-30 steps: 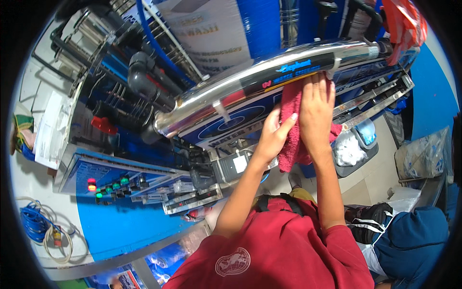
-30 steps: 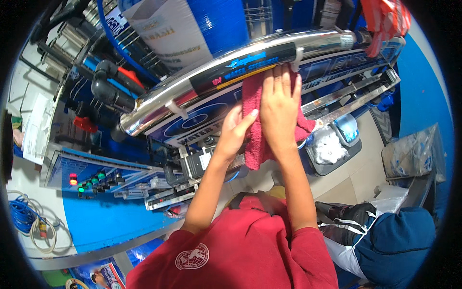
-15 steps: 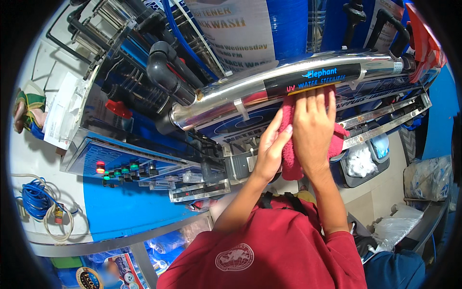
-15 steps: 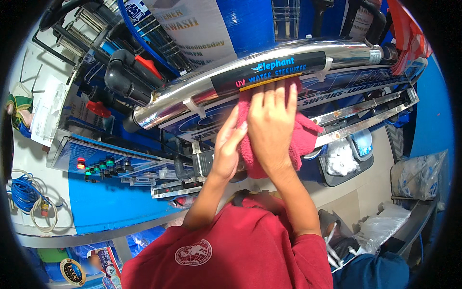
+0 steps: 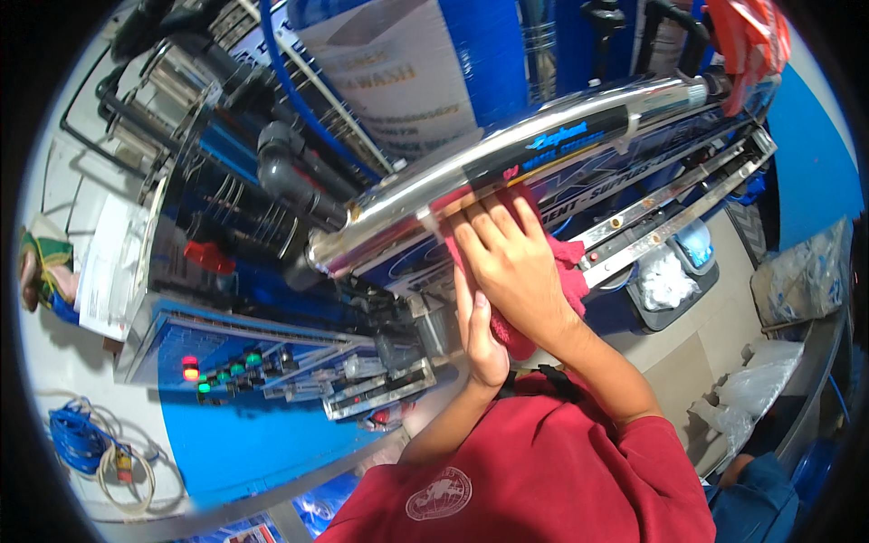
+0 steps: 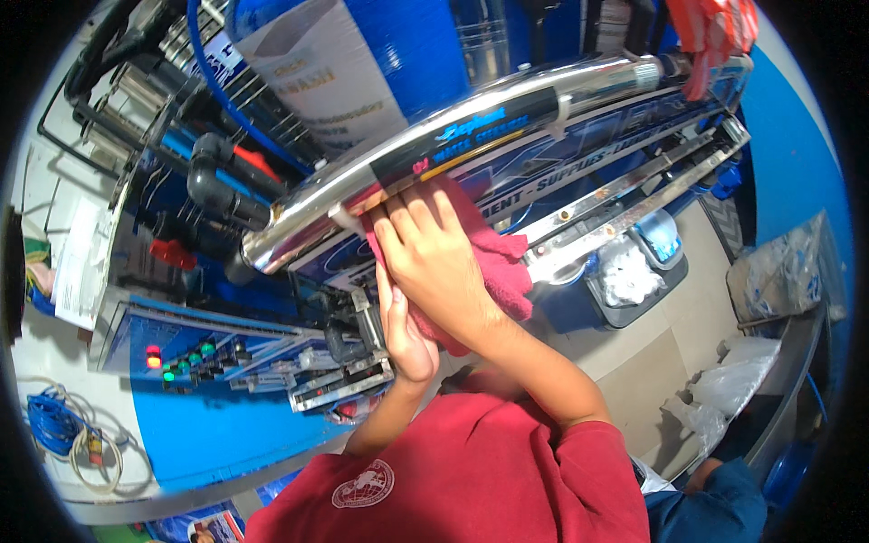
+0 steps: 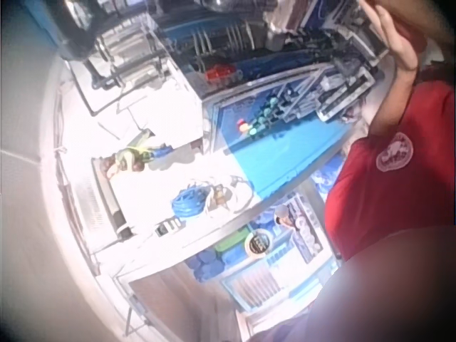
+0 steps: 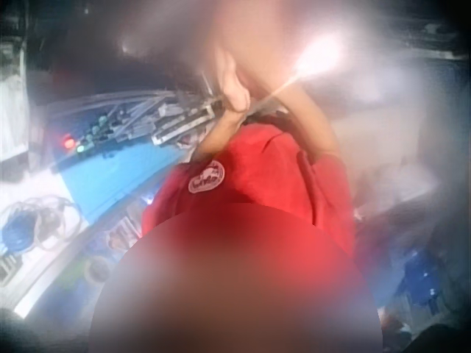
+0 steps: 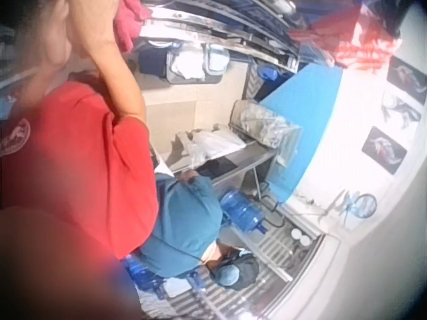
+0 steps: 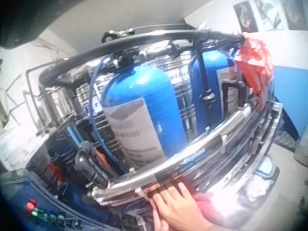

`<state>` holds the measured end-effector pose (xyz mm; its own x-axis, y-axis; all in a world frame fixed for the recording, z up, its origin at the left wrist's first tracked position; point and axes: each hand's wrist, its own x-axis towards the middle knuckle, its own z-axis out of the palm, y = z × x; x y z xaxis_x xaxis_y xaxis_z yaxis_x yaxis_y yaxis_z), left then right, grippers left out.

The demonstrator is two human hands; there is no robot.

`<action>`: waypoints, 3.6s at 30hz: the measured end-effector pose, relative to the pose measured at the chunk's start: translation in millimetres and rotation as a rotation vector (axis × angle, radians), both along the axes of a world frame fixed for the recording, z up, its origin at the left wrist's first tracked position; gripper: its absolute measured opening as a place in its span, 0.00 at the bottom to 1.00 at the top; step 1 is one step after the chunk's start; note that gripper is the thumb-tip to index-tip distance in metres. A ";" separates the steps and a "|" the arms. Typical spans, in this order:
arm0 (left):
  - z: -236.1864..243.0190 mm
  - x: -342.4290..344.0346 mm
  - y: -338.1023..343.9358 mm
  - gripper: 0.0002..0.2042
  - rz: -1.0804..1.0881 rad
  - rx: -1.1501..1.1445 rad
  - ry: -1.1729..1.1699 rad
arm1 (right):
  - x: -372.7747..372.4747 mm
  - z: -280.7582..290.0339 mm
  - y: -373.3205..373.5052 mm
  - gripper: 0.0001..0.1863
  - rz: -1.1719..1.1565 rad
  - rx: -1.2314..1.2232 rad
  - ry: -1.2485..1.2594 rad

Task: The person wipes the control panel and metal surfaces of a water treatment machine with a pink cloth, then moves to a sink to rinse the cloth in a basin. The person handles the cloth and machine surfaces throughout the clip.

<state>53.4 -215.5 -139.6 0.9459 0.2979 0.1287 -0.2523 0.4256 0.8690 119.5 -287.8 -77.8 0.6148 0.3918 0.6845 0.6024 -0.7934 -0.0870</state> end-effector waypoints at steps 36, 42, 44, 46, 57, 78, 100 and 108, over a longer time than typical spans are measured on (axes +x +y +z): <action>44.7 177.8 -348.0 0.28 -0.431 -0.149 0.092 | 111.9 -17.0 -370.5 0.29 0.175 0.650 0.199; 48.2 167.9 -332.4 0.29 -0.342 -0.177 -0.055 | 124.8 -22.2 -361.3 0.32 0.356 0.695 0.168; 44.5 166.6 -324.9 0.29 -0.445 -0.317 -0.134 | 124.7 -25.6 -360.1 0.33 0.296 0.630 0.125; 37.1 170.2 -318.2 0.28 -0.419 -0.407 -0.036 | 123.9 -26.3 -355.4 0.31 0.263 0.546 0.160; 34.9 158.0 -298.0 0.23 -0.313 -0.431 -0.047 | 107.8 -0.5 -336.4 0.24 0.111 0.615 0.559; 34.2 104.3 -214.4 0.31 -0.076 -0.228 -0.162 | 87.9 8.7 -247.9 0.25 0.149 0.375 0.574; 26.1 152.3 -270.1 0.28 -0.536 -0.139 -0.072 | 115.4 8.8 -319.1 0.14 -0.283 0.166 0.346; 22.0 106.2 -235.6 0.29 0.006 -0.278 -0.137 | 89.5 11.8 -231.8 0.15 0.126 0.292 0.475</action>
<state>159.6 -451.1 -117.6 0.9234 0.3453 0.1677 -0.3624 0.6402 0.6774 209.1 -519.7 -66.1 0.8422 0.3181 0.4353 0.5322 -0.6199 -0.5766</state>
